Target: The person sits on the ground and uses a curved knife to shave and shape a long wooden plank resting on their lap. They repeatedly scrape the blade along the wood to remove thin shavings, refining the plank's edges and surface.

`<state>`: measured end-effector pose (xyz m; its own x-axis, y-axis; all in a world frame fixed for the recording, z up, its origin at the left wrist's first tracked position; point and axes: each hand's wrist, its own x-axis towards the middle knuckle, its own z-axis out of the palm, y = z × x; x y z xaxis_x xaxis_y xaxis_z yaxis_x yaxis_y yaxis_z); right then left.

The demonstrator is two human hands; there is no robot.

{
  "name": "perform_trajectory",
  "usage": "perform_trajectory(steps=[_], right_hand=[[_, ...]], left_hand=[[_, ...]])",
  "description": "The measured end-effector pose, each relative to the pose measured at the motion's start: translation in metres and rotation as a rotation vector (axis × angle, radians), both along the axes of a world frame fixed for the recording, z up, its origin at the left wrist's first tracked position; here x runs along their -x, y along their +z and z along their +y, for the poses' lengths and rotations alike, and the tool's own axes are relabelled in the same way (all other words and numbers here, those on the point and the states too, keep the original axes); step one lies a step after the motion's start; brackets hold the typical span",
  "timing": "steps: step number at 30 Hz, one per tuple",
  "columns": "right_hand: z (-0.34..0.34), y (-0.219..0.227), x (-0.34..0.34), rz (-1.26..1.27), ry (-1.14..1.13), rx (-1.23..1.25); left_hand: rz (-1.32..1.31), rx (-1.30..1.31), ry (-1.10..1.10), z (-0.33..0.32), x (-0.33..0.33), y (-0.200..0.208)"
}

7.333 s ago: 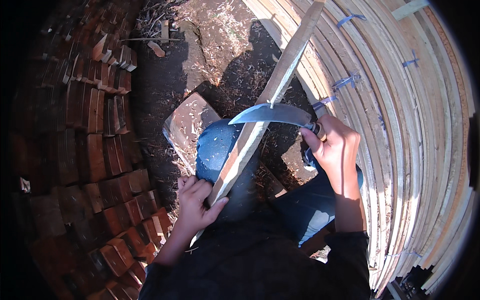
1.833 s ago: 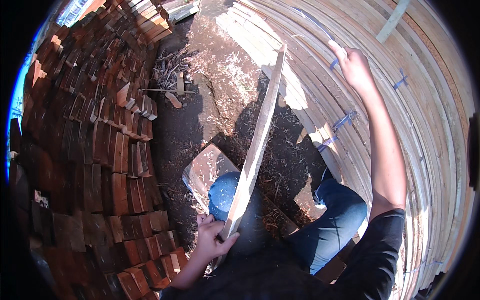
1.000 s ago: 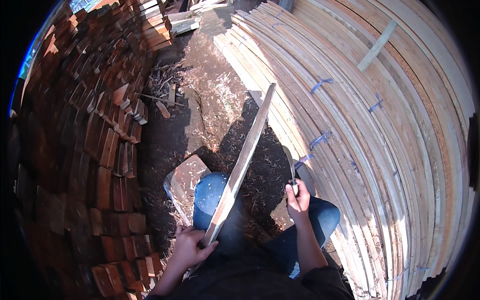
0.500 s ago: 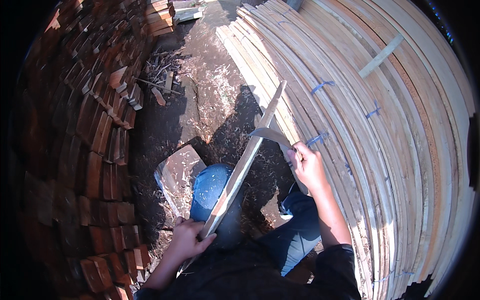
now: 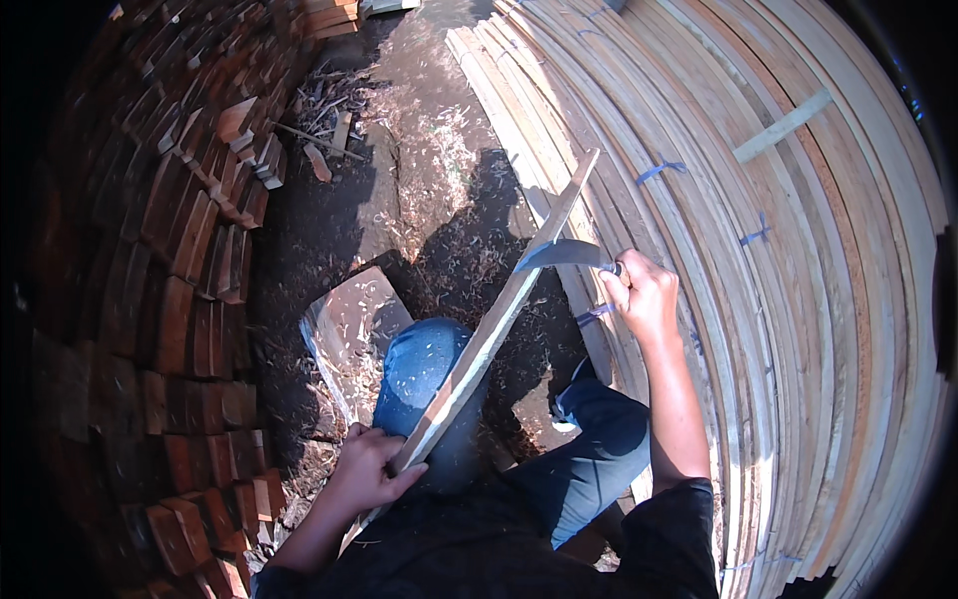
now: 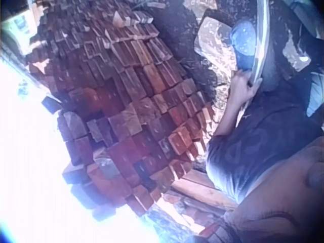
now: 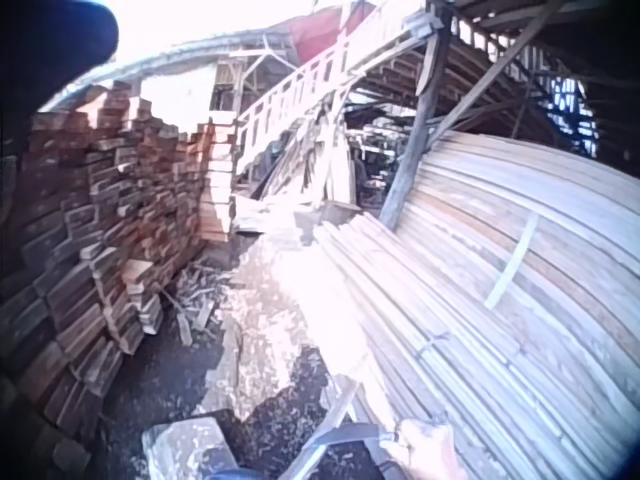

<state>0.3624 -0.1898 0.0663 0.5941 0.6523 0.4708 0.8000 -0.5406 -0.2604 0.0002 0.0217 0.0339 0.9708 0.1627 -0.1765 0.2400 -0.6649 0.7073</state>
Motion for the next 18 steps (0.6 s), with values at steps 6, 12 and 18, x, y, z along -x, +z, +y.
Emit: perform_trajectory(steps=[6,12,18], right_hand=[[0.003,0.002,0.006,-0.047,-0.03,0.01],[0.016,0.007,0.053,0.055,0.047,0.047],[-0.023,0.022,-0.055,0.14,-0.538,-0.034]], left_hand=[[-0.002,-0.006,-0.009,0.002,0.001,-0.003],[-0.031,-0.018,-0.016,0.002,-0.005,0.002],[-0.017,-0.003,-0.024,0.0,-0.003,-0.002]])
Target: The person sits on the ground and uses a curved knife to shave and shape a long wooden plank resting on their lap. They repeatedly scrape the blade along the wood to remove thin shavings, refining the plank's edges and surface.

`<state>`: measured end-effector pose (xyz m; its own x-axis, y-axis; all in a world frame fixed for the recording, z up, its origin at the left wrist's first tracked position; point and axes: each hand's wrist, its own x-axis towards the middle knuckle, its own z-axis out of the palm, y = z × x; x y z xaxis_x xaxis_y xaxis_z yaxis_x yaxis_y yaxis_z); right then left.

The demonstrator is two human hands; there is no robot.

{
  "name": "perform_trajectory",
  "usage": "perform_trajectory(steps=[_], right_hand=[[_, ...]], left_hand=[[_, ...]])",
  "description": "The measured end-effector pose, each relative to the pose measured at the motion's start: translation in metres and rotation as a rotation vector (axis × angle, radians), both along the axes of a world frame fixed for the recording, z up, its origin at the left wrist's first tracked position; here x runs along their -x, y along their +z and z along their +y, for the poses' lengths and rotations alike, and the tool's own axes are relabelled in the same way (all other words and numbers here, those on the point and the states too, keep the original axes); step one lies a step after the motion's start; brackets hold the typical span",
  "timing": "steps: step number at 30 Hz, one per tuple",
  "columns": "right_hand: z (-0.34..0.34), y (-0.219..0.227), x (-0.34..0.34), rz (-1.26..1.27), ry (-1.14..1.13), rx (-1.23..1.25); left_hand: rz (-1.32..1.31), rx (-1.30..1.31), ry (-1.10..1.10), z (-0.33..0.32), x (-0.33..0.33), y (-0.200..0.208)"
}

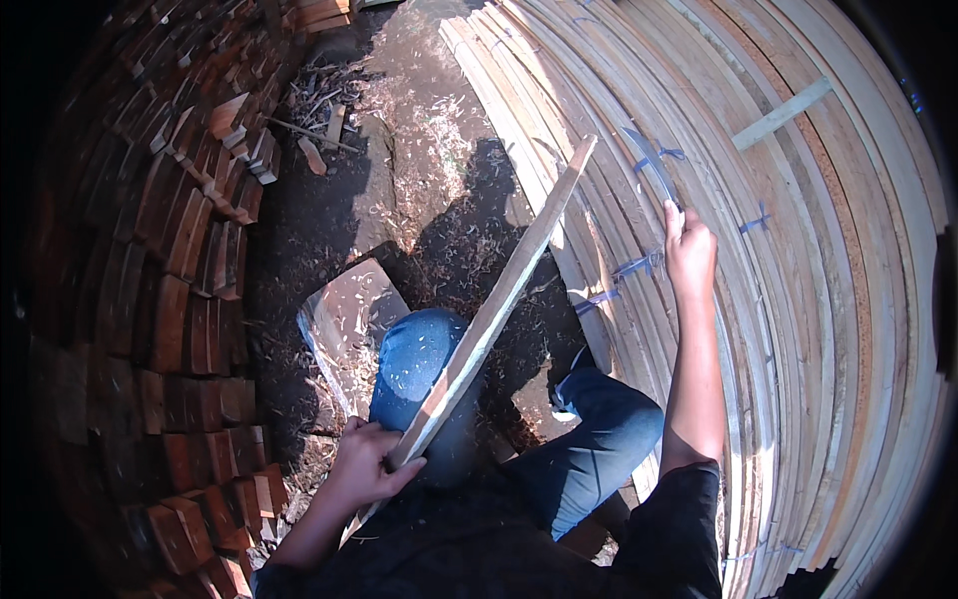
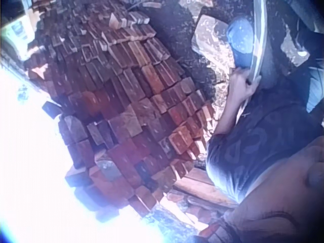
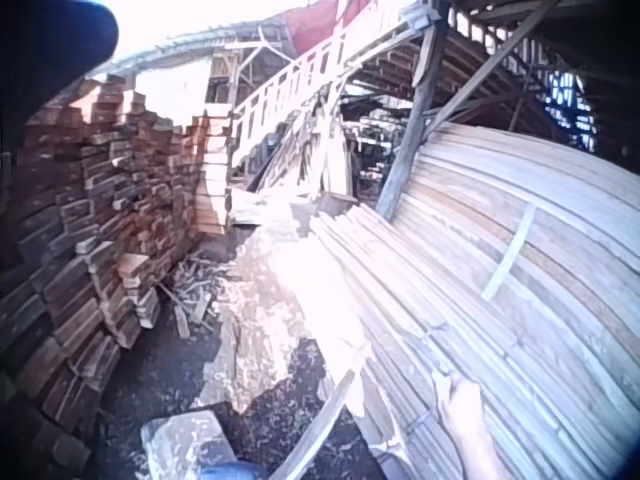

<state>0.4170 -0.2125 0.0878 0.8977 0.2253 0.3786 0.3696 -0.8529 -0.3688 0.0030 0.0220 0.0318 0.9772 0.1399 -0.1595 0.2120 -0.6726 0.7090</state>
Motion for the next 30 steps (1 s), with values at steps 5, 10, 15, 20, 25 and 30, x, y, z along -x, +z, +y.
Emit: perform_trajectory(steps=[5,10,15,20,25,30], right_hand=[[0.0,-0.015,0.045,0.101,0.166,-0.075],[0.028,-0.023,0.103,0.122,0.386,-0.109],[0.034,-0.022,0.073,-0.111,0.448,0.018],[0.029,-0.017,0.058,-0.151,0.407,0.07],[0.025,-0.009,0.07,-0.087,0.321,0.086],[0.04,-0.015,0.114,-0.025,0.443,0.049]], left_hand=[[-0.036,0.011,0.033,0.002,-0.002,0.002],[0.047,-0.011,0.005,0.003,0.0,0.003],[0.038,-0.03,0.0,0.004,-0.002,0.004],[0.029,-0.014,0.006,0.001,-0.007,0.006],[0.002,-0.016,0.016,0.0,-0.004,0.003],[-0.024,-0.008,0.026,0.001,-0.004,0.004]])
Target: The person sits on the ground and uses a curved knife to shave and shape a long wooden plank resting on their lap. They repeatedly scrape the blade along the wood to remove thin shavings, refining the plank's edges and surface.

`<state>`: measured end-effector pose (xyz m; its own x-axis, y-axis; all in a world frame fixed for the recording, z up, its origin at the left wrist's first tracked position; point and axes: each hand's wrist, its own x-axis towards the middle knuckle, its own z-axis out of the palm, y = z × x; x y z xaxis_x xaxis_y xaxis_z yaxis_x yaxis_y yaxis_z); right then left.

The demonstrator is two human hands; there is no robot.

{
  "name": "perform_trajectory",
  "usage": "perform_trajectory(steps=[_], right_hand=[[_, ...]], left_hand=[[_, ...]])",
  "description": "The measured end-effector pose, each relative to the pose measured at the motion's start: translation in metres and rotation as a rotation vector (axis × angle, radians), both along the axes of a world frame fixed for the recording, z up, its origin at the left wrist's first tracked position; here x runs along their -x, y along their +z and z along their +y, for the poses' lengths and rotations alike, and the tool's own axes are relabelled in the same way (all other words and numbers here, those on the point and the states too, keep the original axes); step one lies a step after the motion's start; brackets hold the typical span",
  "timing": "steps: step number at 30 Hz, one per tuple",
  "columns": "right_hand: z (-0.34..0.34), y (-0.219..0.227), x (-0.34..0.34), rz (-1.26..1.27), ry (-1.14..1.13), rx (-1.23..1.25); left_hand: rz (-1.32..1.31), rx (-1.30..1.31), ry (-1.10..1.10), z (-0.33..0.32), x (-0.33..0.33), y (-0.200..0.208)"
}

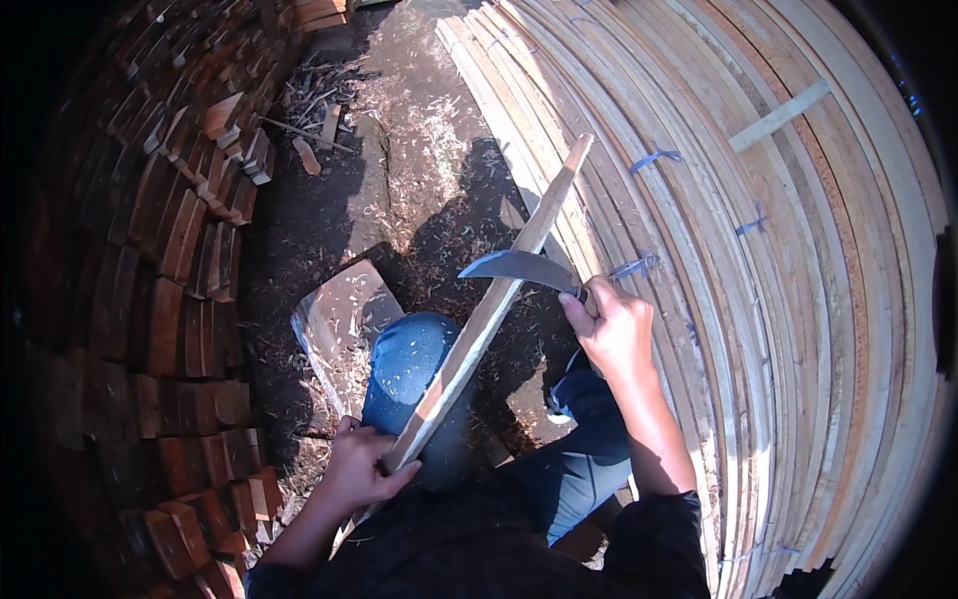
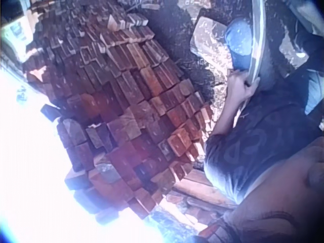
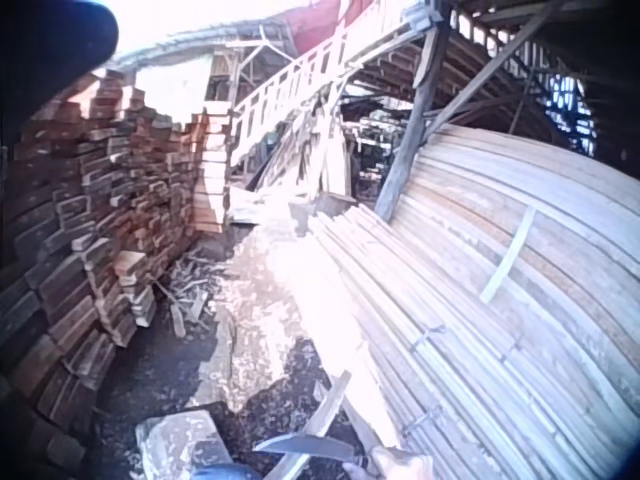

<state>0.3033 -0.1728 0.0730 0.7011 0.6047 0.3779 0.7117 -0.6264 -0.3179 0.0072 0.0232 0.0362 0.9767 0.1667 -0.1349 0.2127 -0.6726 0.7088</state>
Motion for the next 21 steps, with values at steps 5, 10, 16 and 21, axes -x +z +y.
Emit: perform_trajectory(steps=[5,10,16,21], right_hand=[[-0.003,0.004,-0.051,-0.058,-0.107,-0.015],[0.011,-0.009,0.013,0.061,0.127,-0.117],[-0.001,-0.009,-0.047,-0.093,-0.15,-0.065],[0.006,-0.018,-0.018,0.008,-0.064,-0.111]], left_hand=[[-0.012,-0.035,-0.02,0.002,0.003,-0.01],[-0.013,0.0,0.0,0.002,-0.002,-0.001],[0.025,-0.005,-0.051,0.008,-0.005,-0.007],[0.022,0.009,-0.017,0.004,0.002,-0.006]])
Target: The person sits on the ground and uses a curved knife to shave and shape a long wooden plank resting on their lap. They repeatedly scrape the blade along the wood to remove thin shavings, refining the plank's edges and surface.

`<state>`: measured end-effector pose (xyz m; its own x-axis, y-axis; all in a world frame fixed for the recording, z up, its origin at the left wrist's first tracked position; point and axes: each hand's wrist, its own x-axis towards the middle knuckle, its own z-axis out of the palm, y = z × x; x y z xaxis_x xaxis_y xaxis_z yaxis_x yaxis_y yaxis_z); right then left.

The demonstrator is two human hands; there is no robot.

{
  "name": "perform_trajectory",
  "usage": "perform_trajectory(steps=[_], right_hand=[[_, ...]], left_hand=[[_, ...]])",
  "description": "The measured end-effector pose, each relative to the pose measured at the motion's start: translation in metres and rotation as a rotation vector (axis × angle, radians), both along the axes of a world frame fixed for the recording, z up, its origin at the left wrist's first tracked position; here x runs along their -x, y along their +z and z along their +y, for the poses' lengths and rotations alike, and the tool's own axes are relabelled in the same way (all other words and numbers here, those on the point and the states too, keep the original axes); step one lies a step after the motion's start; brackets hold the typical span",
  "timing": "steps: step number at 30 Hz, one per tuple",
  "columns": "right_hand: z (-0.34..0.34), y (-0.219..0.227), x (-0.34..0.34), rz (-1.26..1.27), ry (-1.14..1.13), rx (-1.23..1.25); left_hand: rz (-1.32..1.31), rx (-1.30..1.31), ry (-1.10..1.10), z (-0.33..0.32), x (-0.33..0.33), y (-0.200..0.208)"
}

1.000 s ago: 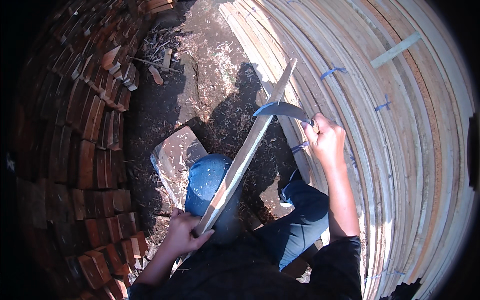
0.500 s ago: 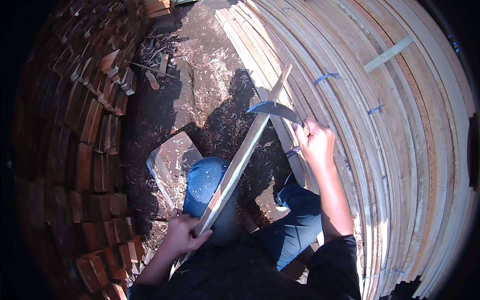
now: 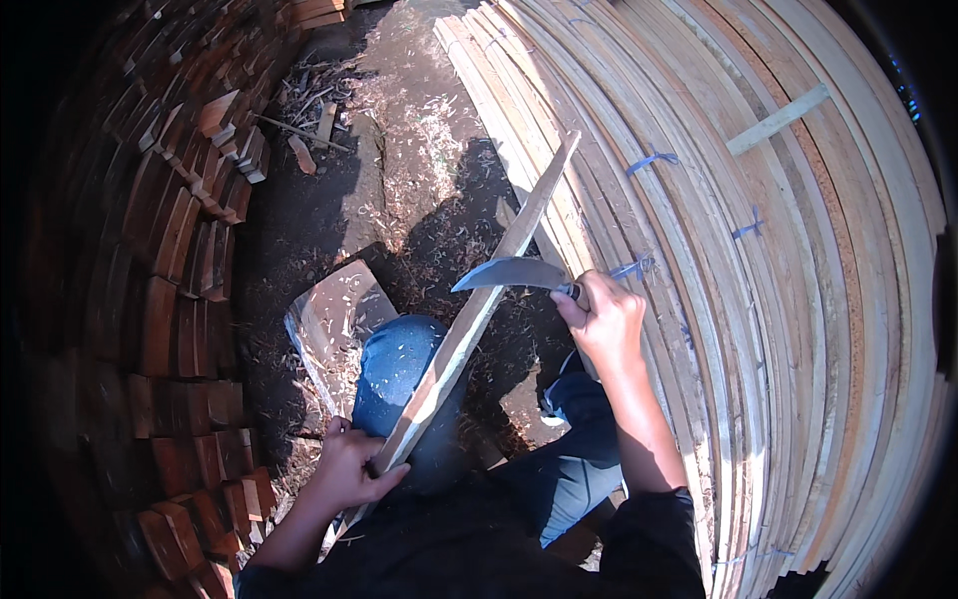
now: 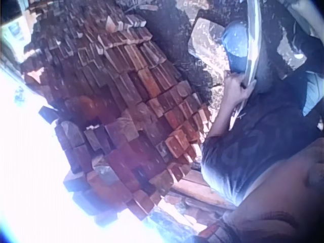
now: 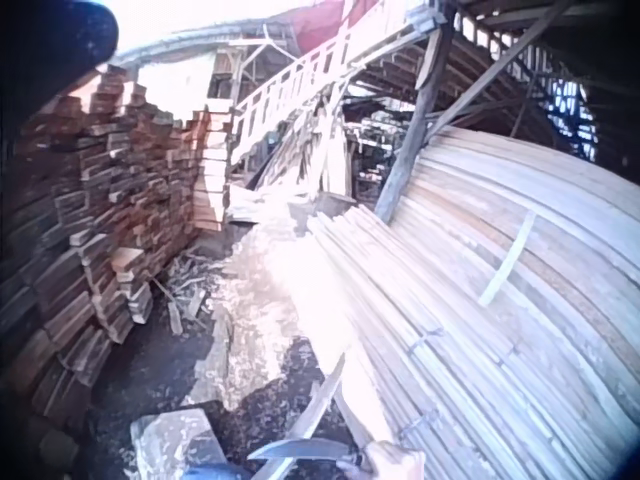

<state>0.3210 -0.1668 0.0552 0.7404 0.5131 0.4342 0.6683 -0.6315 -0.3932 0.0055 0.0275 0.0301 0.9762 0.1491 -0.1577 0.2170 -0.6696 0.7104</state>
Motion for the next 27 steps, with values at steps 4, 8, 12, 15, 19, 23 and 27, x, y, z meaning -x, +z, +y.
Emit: perform_trajectory(steps=[4,8,12,15,19,23,27], right_hand=[[-0.001,0.005,-0.034,-0.03,-0.144,-0.01],[0.005,-0.007,-0.003,-0.072,0.139,-0.068],[-0.015,0.014,-0.059,0.157,-0.33,-0.086],[-0.02,0.029,-0.072,-0.026,-0.344,-0.071],[0.001,-0.002,-0.025,0.268,-0.133,-0.15],[-0.023,-0.078,0.015,0.572,-0.114,-0.473],[-0.039,-0.159,0.101,1.038,-0.182,-0.557]], left_hand=[[-0.007,-0.031,-0.059,0.007,-0.006,-0.005],[-0.011,-0.002,-0.003,0.005,-0.003,-0.005],[0.055,0.029,-0.034,0.004,-0.007,0.002],[0.034,0.01,-0.036,0.0,-0.005,0.005],[0.053,0.009,0.014,0.004,-0.003,0.001],[-0.027,0.002,-0.009,0.003,-0.007,-0.001],[-0.014,-0.008,-0.02,0.005,-0.007,0.003]])
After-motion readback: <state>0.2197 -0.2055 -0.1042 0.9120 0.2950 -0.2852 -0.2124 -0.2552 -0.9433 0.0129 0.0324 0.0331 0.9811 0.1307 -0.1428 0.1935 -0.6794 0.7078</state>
